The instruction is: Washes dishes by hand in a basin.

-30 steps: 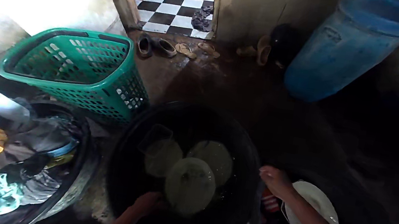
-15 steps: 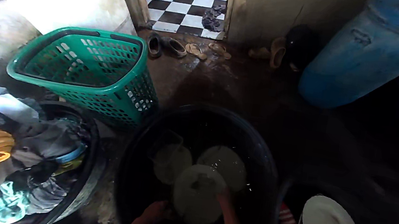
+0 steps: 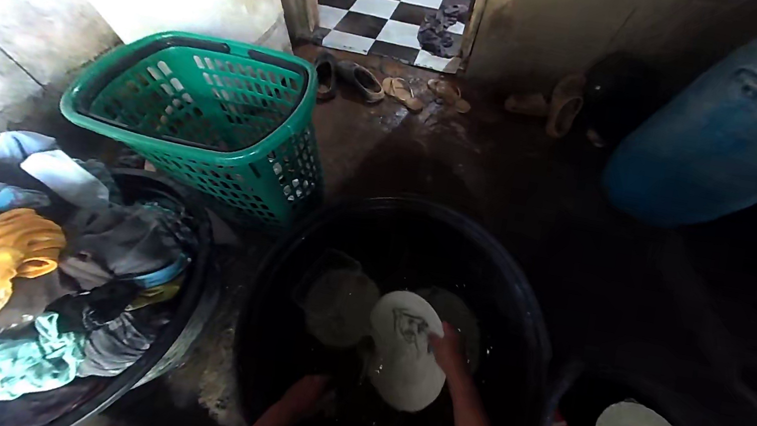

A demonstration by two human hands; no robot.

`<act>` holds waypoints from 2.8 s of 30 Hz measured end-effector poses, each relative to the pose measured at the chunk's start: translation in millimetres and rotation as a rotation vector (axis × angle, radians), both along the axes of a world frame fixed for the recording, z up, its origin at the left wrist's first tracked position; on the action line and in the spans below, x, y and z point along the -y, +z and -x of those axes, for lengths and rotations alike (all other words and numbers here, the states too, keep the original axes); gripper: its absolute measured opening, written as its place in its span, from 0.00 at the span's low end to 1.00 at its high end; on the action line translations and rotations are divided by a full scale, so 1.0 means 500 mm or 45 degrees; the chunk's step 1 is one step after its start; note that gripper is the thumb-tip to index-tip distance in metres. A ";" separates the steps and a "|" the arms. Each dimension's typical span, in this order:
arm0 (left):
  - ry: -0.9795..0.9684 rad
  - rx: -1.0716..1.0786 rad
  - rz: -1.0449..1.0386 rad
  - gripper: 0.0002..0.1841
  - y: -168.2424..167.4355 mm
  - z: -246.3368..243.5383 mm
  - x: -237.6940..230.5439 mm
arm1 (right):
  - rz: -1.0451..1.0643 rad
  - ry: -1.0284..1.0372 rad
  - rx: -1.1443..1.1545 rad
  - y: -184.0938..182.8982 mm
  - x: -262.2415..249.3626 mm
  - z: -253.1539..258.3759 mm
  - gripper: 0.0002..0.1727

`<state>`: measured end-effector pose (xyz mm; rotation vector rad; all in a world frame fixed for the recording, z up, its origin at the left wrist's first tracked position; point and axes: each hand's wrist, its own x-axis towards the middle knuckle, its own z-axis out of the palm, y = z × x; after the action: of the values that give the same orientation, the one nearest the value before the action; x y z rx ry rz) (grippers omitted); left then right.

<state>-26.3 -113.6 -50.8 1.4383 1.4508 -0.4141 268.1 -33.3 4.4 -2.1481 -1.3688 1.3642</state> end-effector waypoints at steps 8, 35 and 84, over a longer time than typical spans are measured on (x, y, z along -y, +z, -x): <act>0.553 0.194 0.035 0.25 0.012 -0.011 -0.021 | -0.300 0.121 0.053 0.162 -0.068 -0.003 0.23; 1.488 0.778 0.091 0.22 0.032 -0.112 -0.002 | -0.251 0.407 0.163 -0.177 0.166 0.235 0.39; 1.540 0.561 0.045 0.28 0.000 0.010 -0.022 | 0.168 0.067 0.004 -0.172 0.163 0.101 0.41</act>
<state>-31.2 -102.3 -50.6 0.3766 1.6240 0.5935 217.6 -114.6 -81.8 -2.2120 -1.3814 1.5113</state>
